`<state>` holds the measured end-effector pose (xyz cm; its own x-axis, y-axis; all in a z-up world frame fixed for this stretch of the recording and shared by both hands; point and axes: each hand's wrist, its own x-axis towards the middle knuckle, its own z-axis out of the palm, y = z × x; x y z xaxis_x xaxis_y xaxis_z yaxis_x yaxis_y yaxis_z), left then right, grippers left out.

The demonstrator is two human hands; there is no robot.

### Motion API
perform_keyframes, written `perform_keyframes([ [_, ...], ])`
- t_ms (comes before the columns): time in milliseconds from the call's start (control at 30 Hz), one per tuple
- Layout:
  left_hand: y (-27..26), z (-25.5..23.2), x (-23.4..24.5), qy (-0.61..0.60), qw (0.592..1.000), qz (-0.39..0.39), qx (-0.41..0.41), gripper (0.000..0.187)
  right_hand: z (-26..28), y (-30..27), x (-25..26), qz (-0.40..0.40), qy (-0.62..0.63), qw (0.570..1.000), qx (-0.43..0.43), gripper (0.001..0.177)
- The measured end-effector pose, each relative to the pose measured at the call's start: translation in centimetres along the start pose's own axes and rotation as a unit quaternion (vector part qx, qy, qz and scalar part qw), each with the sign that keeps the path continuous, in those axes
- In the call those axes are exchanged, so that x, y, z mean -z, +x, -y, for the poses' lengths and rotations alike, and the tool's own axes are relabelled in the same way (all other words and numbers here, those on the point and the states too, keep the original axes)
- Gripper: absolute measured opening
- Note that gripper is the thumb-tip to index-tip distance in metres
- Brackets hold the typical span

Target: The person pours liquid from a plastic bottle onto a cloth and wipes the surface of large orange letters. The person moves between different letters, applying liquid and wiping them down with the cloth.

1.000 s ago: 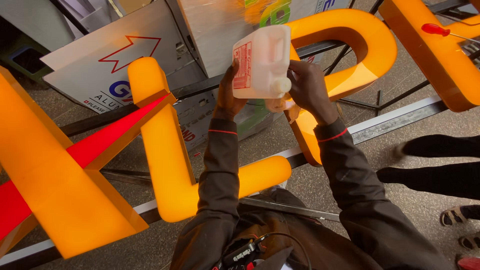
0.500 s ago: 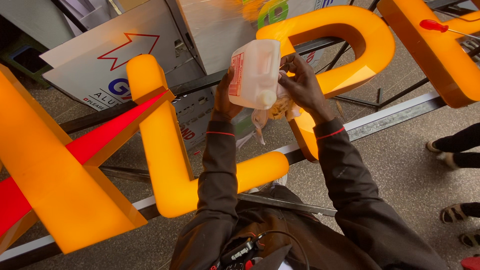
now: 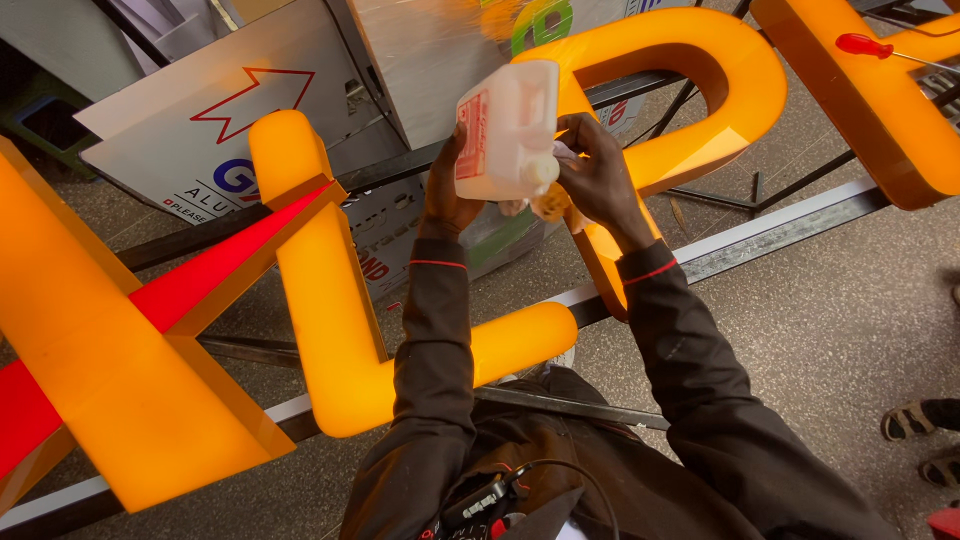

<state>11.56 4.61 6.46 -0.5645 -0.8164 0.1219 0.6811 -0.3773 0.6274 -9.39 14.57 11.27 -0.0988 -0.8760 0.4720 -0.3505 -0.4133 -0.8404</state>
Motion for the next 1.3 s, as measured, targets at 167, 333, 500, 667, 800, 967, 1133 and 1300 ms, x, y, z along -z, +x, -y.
perform_keyframes([
  [167, -1.3, 0.3, -5.7, -0.082, 0.993, -0.059, -0.065, 0.060, -0.8, -0.9, -3.6, -0.118, 0.134, 0.984, -0.017, 0.017],
  [333, -0.5, 1.3, -6.0, -0.121, 0.985, -0.113, -0.057, 0.059, -0.6, -2.6, -5.9, -0.111, 0.239, 0.964, -0.013, 0.029],
  [500, -0.7, 1.3, -5.3, -0.121, 0.986, -0.098, -0.062, 0.059, -0.8, -3.4, -6.4, -0.129, 0.118, 0.984, -0.013, 0.034],
  [667, -2.0, 0.9, -2.5, -0.045, 0.991, -0.108, -0.063, 0.065, -1.9, -4.3, -4.3, -0.205, 0.223, 0.949, -0.093, 0.026],
  [800, -2.1, 0.8, -1.5, 0.021, 0.991, -0.121, -0.052, 0.084, -3.1, -4.4, -1.8, -0.216, 0.398, 0.889, -0.074, 0.028],
  [967, -2.3, 0.4, -2.7, 0.090, 0.987, -0.126, -0.035, 0.101, -3.7, -3.9, -1.9, -0.230, 0.490, 0.837, -0.076, 0.027],
  [1133, -2.5, 0.5, -3.1, 0.151, 0.980, -0.130, -0.029, 0.117, -4.6, -4.4, -2.3, -0.232, 0.475, 0.845, -0.079, 0.029],
  [1300, -2.3, 0.7, -3.4, 0.214, 0.966, -0.121, -0.079, 0.111, -4.7, -5.7, -2.7, -0.232, 0.267, 0.935, -0.033, 0.037],
])
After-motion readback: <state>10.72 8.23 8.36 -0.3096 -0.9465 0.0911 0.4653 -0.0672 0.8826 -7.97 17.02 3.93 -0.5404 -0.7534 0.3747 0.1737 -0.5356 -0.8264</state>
